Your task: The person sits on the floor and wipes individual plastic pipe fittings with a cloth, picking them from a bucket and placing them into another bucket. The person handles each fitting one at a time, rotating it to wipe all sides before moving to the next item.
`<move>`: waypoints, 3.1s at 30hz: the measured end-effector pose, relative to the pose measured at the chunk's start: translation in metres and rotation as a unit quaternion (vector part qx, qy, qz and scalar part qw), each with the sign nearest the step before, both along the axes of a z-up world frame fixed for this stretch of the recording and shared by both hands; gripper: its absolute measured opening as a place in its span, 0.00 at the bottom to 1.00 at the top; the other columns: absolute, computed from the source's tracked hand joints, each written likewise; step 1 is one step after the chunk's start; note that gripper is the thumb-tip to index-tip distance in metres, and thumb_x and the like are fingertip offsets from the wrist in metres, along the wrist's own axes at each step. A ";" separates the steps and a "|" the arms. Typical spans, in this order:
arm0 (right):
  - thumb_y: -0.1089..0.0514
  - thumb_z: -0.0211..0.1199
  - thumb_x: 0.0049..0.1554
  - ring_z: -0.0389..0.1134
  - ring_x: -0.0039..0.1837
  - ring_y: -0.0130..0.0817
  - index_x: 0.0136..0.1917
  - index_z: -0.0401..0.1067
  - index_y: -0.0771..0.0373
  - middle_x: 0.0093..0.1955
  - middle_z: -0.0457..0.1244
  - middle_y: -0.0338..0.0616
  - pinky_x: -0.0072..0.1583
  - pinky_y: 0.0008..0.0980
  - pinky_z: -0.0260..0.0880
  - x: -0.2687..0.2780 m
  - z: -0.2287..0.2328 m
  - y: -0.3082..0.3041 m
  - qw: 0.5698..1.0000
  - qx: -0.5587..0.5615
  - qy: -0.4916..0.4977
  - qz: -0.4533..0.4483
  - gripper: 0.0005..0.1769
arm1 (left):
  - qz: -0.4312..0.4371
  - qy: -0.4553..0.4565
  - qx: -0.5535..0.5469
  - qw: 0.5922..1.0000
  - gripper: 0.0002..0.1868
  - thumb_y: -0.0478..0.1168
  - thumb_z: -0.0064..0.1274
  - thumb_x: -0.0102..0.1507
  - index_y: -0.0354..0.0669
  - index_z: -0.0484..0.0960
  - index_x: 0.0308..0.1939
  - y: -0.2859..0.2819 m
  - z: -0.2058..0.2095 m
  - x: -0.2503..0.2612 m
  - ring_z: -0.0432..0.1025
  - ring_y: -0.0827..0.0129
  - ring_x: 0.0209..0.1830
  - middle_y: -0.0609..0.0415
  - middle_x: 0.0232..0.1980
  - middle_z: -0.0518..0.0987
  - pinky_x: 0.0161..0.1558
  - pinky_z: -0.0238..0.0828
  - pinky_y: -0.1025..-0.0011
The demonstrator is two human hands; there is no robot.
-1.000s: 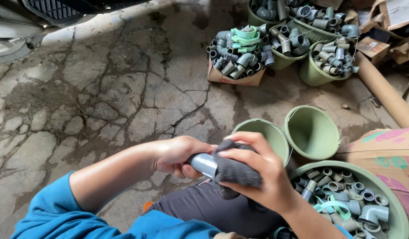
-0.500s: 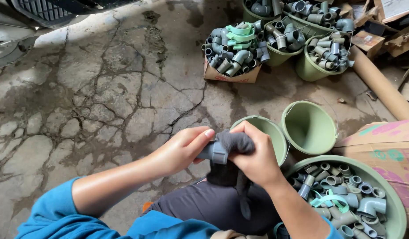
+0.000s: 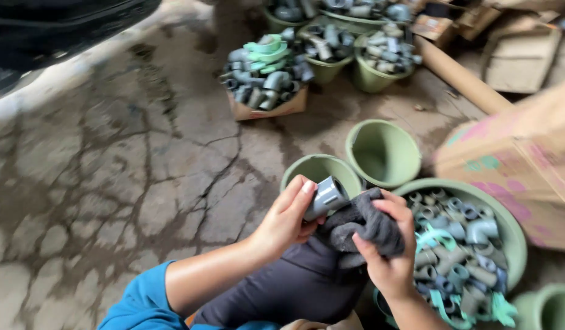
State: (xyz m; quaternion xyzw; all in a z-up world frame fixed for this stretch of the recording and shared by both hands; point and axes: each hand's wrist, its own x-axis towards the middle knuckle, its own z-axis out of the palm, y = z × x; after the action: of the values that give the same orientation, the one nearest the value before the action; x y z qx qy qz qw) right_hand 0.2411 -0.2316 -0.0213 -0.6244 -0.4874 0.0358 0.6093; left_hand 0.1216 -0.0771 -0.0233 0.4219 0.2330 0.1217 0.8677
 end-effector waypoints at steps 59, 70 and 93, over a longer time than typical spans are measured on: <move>0.53 0.66 0.60 0.68 0.58 0.35 0.63 0.71 0.67 0.57 0.68 0.51 0.63 0.38 0.71 0.027 -0.021 -0.185 0.777 0.137 0.347 -0.507 0.22 | -0.275 -0.416 0.201 0.843 0.23 0.45 0.68 0.59 0.38 0.83 0.55 -0.179 -0.045 0.161 0.72 0.63 0.52 0.46 0.54 0.79 0.58 0.70 0.62; 0.37 0.57 0.67 0.63 0.72 0.36 0.75 0.56 0.61 0.75 0.59 0.49 0.78 0.44 0.62 0.046 -0.016 -0.198 0.794 0.326 0.237 -0.455 0.35 | -0.446 -0.327 -0.227 0.802 0.35 0.47 0.33 0.75 0.31 0.46 0.82 -0.174 -0.051 0.164 0.76 0.51 0.55 0.31 0.58 0.74 0.60 0.75 0.47; 0.33 0.41 0.65 0.57 0.73 0.36 0.85 0.44 0.49 0.77 0.56 0.54 0.74 0.42 0.57 0.039 -0.063 -0.225 0.888 0.107 0.328 -0.304 0.41 | -0.269 -0.353 0.227 0.867 0.29 0.39 0.76 0.49 0.34 0.83 0.51 -0.177 -0.042 0.157 0.77 0.61 0.50 0.43 0.51 0.83 0.53 0.73 0.67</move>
State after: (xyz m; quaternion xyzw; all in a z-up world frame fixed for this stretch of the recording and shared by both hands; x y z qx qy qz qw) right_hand 0.2798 -0.4562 -0.0840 -0.6256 -0.0470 -0.0001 0.7787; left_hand 0.2783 -0.2540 -0.0656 0.5825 -0.2447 0.0740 0.7716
